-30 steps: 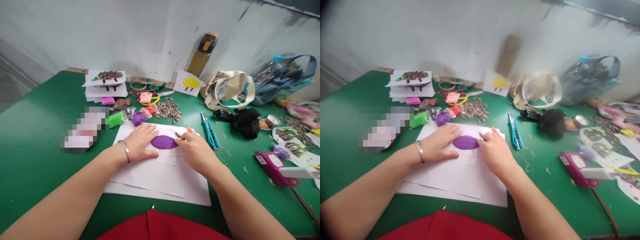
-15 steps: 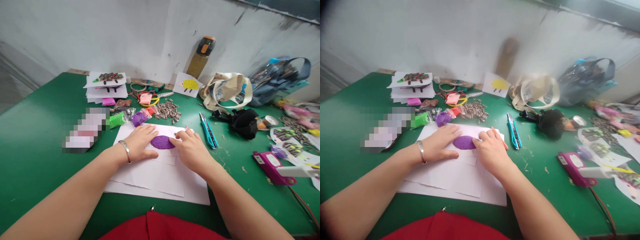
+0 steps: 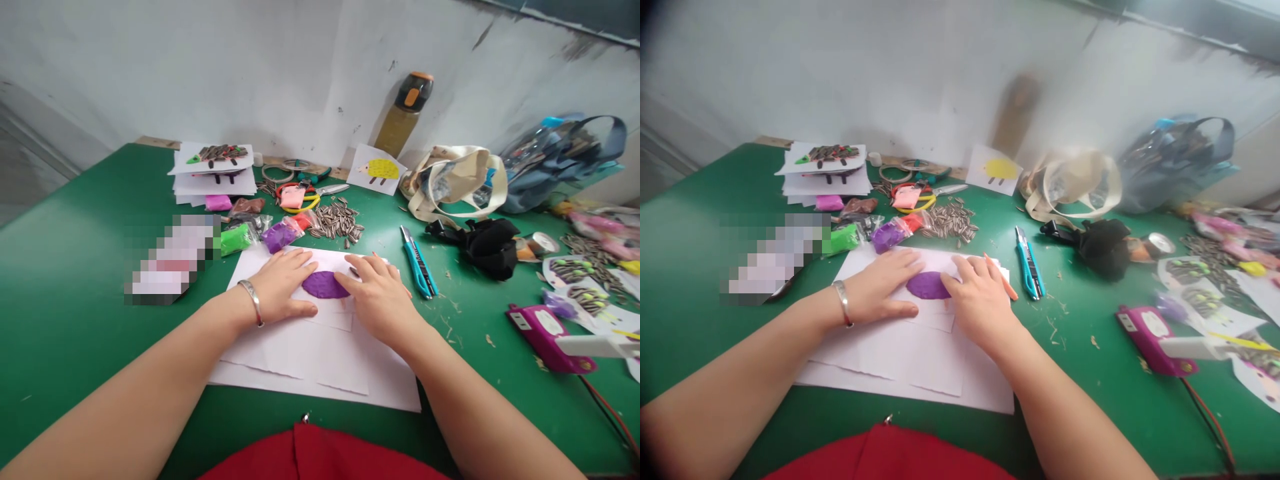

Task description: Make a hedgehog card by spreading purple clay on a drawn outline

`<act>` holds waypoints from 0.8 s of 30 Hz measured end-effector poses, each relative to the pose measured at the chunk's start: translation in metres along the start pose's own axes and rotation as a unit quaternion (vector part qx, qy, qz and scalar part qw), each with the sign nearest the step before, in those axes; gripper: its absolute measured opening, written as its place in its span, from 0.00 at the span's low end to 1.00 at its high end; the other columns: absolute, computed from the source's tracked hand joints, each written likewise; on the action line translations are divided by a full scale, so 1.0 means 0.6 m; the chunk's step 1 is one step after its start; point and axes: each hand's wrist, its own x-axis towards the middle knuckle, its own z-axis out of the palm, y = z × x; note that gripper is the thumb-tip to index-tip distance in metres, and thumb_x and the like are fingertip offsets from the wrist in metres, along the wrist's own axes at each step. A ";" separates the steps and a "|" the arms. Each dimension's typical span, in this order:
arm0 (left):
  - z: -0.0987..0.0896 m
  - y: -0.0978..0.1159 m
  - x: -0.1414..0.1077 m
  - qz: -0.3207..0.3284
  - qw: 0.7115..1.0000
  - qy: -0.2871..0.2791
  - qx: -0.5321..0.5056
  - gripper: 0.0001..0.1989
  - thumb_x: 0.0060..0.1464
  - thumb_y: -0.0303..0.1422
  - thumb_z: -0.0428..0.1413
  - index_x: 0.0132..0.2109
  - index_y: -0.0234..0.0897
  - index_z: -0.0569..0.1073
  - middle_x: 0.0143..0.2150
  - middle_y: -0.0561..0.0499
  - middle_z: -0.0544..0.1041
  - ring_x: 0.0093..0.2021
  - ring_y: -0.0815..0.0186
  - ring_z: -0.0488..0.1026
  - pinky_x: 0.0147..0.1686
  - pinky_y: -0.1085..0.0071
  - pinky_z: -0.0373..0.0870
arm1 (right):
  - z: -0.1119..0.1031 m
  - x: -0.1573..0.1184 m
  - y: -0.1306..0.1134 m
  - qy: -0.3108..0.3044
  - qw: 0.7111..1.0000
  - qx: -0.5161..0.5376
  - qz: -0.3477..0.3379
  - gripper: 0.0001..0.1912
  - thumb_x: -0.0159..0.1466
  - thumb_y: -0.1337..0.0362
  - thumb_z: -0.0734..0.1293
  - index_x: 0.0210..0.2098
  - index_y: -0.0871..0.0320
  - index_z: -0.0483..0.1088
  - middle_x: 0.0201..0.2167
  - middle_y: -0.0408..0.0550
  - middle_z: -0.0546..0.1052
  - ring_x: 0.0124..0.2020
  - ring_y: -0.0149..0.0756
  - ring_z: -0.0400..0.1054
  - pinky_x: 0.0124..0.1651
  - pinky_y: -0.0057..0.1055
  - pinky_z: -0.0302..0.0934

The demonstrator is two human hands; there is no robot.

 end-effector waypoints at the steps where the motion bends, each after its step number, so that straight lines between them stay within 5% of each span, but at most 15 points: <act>1: 0.000 0.000 0.000 0.000 1.000 0.000 0.000 0.39 0.49 0.51 0.59 0.62 0.32 0.62 0.66 0.34 0.59 0.66 0.44 0.53 0.63 0.49 0.48 | 0.000 0.000 -0.001 -0.007 1.000 -0.001 -0.005 0.22 0.61 0.73 0.60 0.52 0.52 0.71 0.59 0.53 0.67 0.56 0.49 0.57 0.61 0.50 0.46; 24: -0.001 0.001 0.000 0.001 1.000 0.001 0.010 0.39 0.48 0.52 0.59 0.61 0.35 0.63 0.66 0.36 0.59 0.66 0.44 0.54 0.62 0.48 0.50 | 0.003 0.008 -0.018 -0.014 0.999 0.026 -0.032 0.26 0.63 0.72 0.61 0.59 0.48 0.65 0.67 0.53 0.55 0.64 0.53 0.50 0.60 0.54 0.49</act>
